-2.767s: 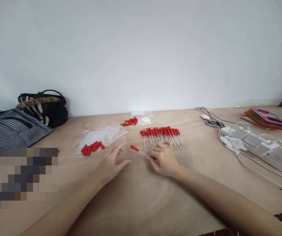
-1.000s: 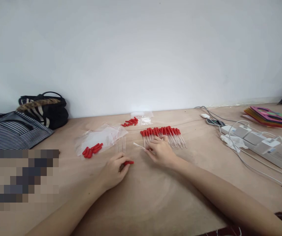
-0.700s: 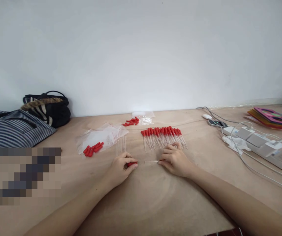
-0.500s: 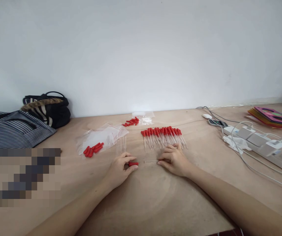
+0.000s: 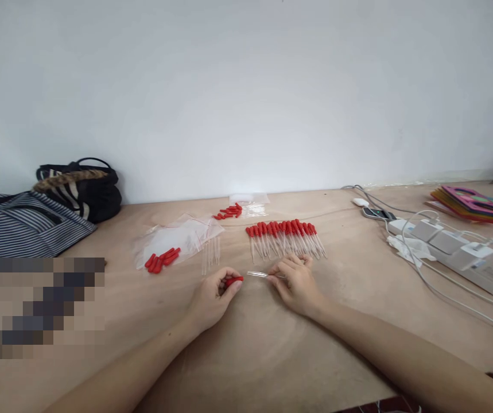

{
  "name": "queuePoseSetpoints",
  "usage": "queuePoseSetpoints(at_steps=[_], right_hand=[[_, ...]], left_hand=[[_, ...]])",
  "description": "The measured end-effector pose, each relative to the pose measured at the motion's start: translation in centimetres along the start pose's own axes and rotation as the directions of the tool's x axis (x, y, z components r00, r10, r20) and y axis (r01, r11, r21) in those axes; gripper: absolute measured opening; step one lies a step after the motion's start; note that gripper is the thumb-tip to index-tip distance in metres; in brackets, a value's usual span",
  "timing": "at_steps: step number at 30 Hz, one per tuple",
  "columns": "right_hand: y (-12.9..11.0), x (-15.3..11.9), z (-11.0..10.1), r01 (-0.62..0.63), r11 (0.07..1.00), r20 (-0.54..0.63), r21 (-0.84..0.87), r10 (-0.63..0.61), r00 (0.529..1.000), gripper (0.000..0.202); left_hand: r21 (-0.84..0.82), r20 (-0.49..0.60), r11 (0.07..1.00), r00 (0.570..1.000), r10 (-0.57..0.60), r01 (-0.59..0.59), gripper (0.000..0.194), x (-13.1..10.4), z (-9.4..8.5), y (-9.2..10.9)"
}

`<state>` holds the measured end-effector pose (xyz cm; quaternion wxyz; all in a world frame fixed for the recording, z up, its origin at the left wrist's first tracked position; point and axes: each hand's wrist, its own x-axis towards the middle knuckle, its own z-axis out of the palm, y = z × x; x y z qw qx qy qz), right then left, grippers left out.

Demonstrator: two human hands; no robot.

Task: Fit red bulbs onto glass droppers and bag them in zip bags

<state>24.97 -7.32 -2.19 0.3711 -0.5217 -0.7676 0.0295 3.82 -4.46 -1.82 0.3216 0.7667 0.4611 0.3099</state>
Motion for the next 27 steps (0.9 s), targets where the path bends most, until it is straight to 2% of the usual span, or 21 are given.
queuePoseSetpoints(at_steps=[7,18,27], right_hand=[[-1.21,-0.36,0.29,0.060,0.997,0.002,0.056,-0.060,0.998,0.011],[-1.24,-0.65,0.44,0.179,0.984,-0.073,0.023,-0.177,0.982,0.014],[-0.76,-0.47,0.29,0.315,0.949,-0.098,0.017,-0.312,0.945,0.018]], left_hand=[[-0.107,-0.009,0.994,1.000,-0.009,0.008,0.018,-0.03,0.39,-0.12],[-0.297,-0.050,0.955,0.998,-0.027,0.011,0.015,0.16,0.56,-0.20],[-0.438,-0.072,0.899,0.995,-0.065,0.027,0.015,0.02,0.81,0.31]])
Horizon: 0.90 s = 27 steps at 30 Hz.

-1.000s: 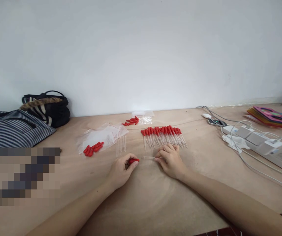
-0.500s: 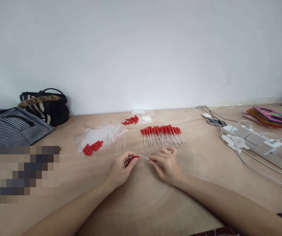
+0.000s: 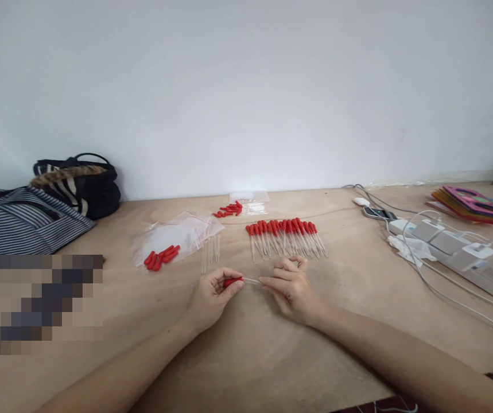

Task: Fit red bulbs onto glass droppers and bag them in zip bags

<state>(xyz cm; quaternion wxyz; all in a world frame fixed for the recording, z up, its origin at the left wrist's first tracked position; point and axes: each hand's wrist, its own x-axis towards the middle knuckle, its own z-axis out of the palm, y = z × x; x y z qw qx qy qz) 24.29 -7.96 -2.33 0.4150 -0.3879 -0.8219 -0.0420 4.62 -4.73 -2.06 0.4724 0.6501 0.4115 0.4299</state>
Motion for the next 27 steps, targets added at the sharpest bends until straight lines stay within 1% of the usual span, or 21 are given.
queuePoseSetpoints(at_steps=[3,6,10,16,23,27], right_hand=[[0.23,0.18,-0.34,0.063,0.998,0.018,-0.027,-0.062,0.998,0.022],[0.39,0.37,-0.65,0.119,0.992,0.024,-0.049,-0.118,0.993,0.023],[0.47,0.50,-0.88,0.165,0.983,0.043,-0.077,-0.162,0.986,0.024],[0.50,0.59,-0.65,0.165,0.981,0.102,-0.105,-0.155,0.983,0.026],[0.21,0.66,-0.22,0.173,0.983,0.067,-0.057,-0.169,0.983,0.026],[0.19,0.66,-0.15,0.172,0.983,0.069,-0.062,-0.168,0.983,0.024]], left_hand=[[-0.020,0.011,1.000,1.000,-0.010,0.011,0.014,-0.18,0.06,-0.02],[-0.028,0.027,0.999,0.999,-0.019,0.020,0.013,-0.36,0.09,-0.06],[-0.016,0.054,1.000,0.998,-0.017,0.018,0.014,-0.51,0.12,-0.10],[0.050,0.064,0.998,0.998,-0.028,0.025,0.017,-0.52,0.23,-0.28],[0.082,0.064,0.997,0.998,-0.013,0.007,0.013,-0.53,0.32,0.04],[0.146,0.090,0.989,0.996,-0.016,0.003,0.013,-0.46,0.14,0.28]])
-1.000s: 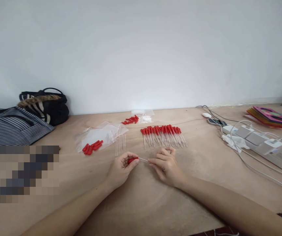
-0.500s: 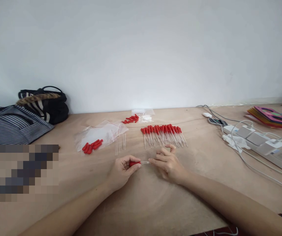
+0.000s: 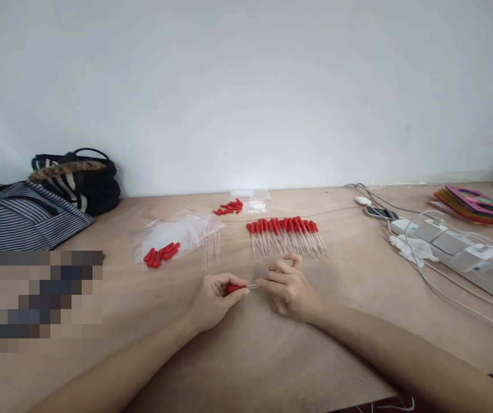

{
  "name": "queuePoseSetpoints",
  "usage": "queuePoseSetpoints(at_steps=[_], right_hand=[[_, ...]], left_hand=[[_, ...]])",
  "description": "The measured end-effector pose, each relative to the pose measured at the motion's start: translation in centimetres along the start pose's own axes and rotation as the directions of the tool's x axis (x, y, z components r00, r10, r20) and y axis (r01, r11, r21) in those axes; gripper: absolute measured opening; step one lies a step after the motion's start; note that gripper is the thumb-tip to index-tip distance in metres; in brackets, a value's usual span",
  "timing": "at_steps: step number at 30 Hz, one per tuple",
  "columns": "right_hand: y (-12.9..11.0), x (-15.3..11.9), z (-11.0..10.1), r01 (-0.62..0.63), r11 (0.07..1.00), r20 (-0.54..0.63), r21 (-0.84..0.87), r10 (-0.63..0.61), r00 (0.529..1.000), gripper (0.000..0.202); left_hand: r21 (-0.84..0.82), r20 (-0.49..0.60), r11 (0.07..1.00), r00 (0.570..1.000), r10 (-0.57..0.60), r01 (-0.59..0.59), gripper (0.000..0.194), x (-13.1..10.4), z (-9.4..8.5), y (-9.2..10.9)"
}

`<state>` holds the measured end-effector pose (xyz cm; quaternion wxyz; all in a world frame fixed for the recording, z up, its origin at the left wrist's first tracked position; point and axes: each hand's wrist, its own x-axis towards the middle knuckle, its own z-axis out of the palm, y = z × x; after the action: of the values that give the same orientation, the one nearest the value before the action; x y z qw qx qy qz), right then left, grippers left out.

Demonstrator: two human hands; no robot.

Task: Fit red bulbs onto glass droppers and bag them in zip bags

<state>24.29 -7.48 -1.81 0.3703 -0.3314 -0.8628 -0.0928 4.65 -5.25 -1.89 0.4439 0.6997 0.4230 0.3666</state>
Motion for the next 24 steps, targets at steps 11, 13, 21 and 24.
queuePoseSetpoints(at_steps=[11,13,21,24], right_hand=[[0.0,0.2,-0.2,-0.337,0.933,0.067,-0.124,0.347,0.935,0.019],[0.5,0.6,-0.4,-0.480,0.862,0.021,-0.161,0.489,0.872,0.023],[5.8,4.4,0.1,-0.772,0.503,-0.011,-0.388,0.835,0.550,0.027],[6.8,5.6,1.2,-0.781,0.444,0.016,-0.439,0.873,0.487,0.029]], left_hand=[[0.287,-0.042,0.955,0.996,0.083,-0.068,0.040,0.7,-3.2,0.7],[0.539,-0.103,0.832,0.970,0.218,-0.130,0.029,1.1,-5.1,1.1],[0.920,-0.136,0.390,0.966,0.219,0.041,0.027,2.6,-12.5,-0.3],[0.927,-0.169,0.361,0.972,0.164,0.100,0.028,2.7,-13.5,-0.6]])
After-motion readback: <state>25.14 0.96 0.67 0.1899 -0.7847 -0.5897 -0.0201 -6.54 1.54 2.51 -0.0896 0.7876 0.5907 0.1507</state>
